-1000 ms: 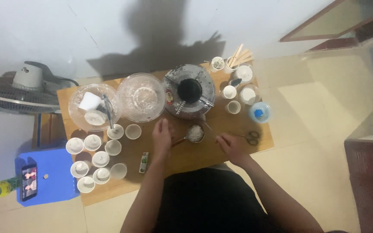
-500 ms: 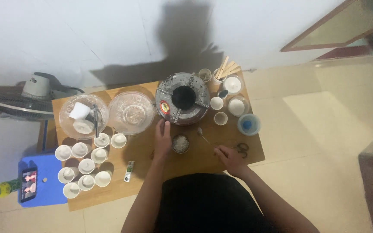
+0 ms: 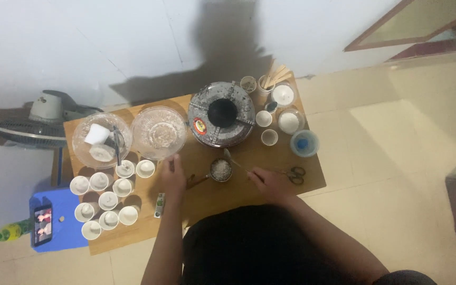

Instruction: Scraping a white solid material from a bowl into smaller containers and stirring a blue liquid in a cup.

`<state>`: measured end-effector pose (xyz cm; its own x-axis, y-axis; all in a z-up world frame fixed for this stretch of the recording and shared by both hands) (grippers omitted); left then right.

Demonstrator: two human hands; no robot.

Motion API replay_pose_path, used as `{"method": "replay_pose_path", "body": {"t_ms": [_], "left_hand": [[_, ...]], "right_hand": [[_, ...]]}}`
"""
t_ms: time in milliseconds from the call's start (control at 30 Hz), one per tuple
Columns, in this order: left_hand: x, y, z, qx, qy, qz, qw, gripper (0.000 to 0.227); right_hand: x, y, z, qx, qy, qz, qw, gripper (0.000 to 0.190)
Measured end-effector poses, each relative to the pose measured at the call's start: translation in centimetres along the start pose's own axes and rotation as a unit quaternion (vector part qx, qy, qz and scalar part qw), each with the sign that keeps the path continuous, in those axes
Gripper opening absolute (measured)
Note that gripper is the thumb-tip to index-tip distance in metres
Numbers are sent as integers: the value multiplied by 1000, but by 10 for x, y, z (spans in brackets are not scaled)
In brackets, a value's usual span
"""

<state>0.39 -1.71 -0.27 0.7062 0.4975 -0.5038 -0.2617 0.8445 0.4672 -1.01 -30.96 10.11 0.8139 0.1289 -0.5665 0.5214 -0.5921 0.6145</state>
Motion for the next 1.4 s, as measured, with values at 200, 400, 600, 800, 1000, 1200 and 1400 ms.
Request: {"method": "replay_pose_path", "body": {"t_ms": [200, 400, 600, 800, 1000, 1200, 1400], "left_hand": [[-13, -15, -22, 177, -97, -145, 969, 57], [-24, -36, -30, 397, -255, -222, 853, 56], [-34, -44, -42, 475, -407, -134, 769, 42], [-41, -49, -32, 478, -391, -194, 762, 50], [-55, -49, -25, 357, -379, -235, 821, 47], [-38, -73, -81, 179, -172, -333, 910, 46], [-59, -44, -82, 174, -95, -305, 932, 59]], "right_hand": [[41, 0, 8, 133, 109, 198, 965, 26], [54, -5, 3, 206, 76, 253, 942, 23], [31, -10, -13, 152, 7, 190, 970, 30], [21, -22, 8, 117, -60, 155, 979, 37], [33, -38, 49, 142, -51, 182, 972, 41], [55, -66, 1, 199, 125, 249, 940, 23], [79, -64, -134, -8, 251, 62, 966, 30]]}}
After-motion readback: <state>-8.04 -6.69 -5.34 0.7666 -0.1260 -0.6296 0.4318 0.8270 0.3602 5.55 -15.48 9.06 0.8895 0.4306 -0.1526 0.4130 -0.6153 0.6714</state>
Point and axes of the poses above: each hand's wrist, its own x-axis towards the middle knuckle, its own y-axis out of the back of the hand, z = x × y, the point moved 7 cm from there along x, towards the middle knuckle, and after that the axes turned 4 degrees about z, right-handed, at the moved point
